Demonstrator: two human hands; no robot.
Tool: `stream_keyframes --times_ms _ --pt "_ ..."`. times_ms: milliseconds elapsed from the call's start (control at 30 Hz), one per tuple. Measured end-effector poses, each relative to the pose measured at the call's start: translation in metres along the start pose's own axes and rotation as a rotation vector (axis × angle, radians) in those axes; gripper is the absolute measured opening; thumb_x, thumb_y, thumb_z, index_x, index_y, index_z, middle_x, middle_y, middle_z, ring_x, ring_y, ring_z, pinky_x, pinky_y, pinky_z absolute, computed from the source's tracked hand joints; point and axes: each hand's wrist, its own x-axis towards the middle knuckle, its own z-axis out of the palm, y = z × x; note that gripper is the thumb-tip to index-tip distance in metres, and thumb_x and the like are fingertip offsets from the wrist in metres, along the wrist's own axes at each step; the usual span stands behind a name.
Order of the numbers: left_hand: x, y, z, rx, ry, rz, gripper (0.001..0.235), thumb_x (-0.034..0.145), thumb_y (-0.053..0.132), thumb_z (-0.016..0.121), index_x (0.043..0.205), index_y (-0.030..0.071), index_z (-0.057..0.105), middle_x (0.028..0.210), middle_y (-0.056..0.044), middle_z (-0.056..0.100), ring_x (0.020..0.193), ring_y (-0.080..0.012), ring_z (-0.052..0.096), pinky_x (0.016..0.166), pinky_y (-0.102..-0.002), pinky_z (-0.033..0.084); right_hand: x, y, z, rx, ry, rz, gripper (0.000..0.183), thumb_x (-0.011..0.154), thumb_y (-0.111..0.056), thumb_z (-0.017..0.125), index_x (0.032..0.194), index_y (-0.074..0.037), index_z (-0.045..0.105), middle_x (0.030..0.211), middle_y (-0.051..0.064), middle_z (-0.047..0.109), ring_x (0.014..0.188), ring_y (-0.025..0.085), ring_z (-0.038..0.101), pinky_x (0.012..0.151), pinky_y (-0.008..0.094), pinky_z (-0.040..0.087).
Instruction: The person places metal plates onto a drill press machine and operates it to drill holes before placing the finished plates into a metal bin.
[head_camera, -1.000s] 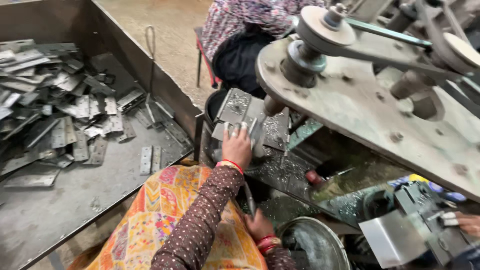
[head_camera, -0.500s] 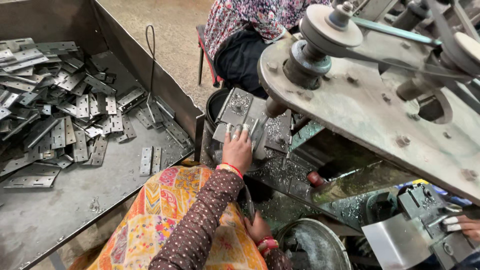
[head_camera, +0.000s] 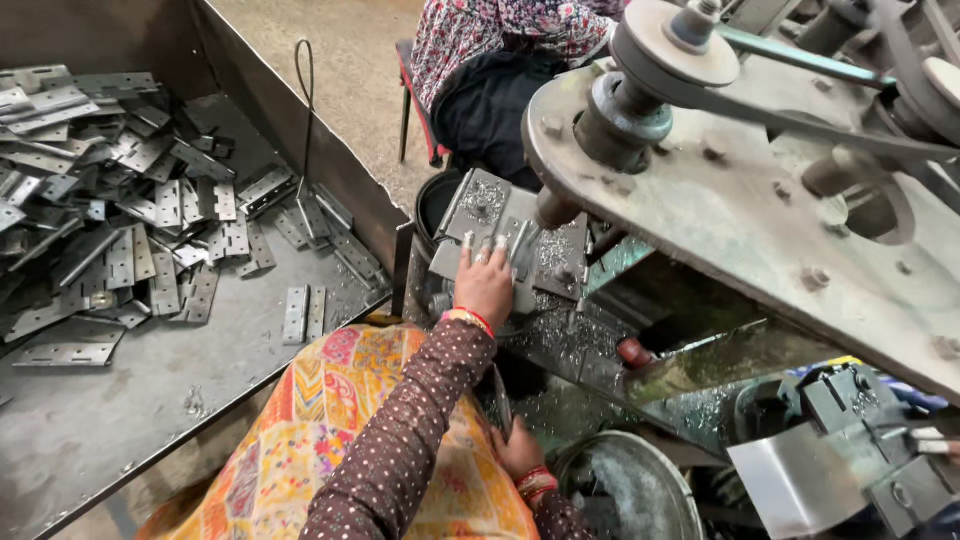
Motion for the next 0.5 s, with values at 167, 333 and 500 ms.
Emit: stream_keyframes --times_ms 167,333,500 --pt "0.020 -0.003 0.002 -0.019 -0.158 -0.026 0.030 0.093 0.017 0.054 0.114 0.008 0.073 0.147 -0.014 0.053 0.138 -0.0285 0.048 0.116 -0.056 0.028 0.004 -0.011 -0.058 -0.104 -0.005 -0.033 0.049 0.088 -0.054 0.069 0.099 -0.006 0.061 0.084 0.026 0.071 0.084 0.048 0.069 0.070 0.055 0.055" --pt "0.032 -0.004 0.020 -0.008 -0.143 -0.030 0.030 0.092 0.018 0.054 0.113 0.008 0.073 0.147 -0.014 0.052 0.138 -0.0292 0.047 0.116 -0.056 0.027 -0.018 -0.014 -0.033 -0.043 0.023 0.029 0.043 0.089 -0.051 0.066 0.097 -0.009 0.063 0.084 0.023 0.072 0.079 0.046 0.071 0.069 0.053 0.055" --pt "0.013 -0.004 0.021 -0.013 -0.116 -0.052 0.030 0.093 0.017 0.056 0.114 0.006 0.074 0.142 -0.012 0.058 0.135 -0.0287 0.052 0.117 -0.054 0.032 -0.017 -0.005 -0.024 0.021 0.020 -0.023 0.043 0.089 -0.051 0.065 0.099 -0.010 0.062 0.082 0.023 0.073 0.081 0.046 0.070 0.069 0.054 0.054"
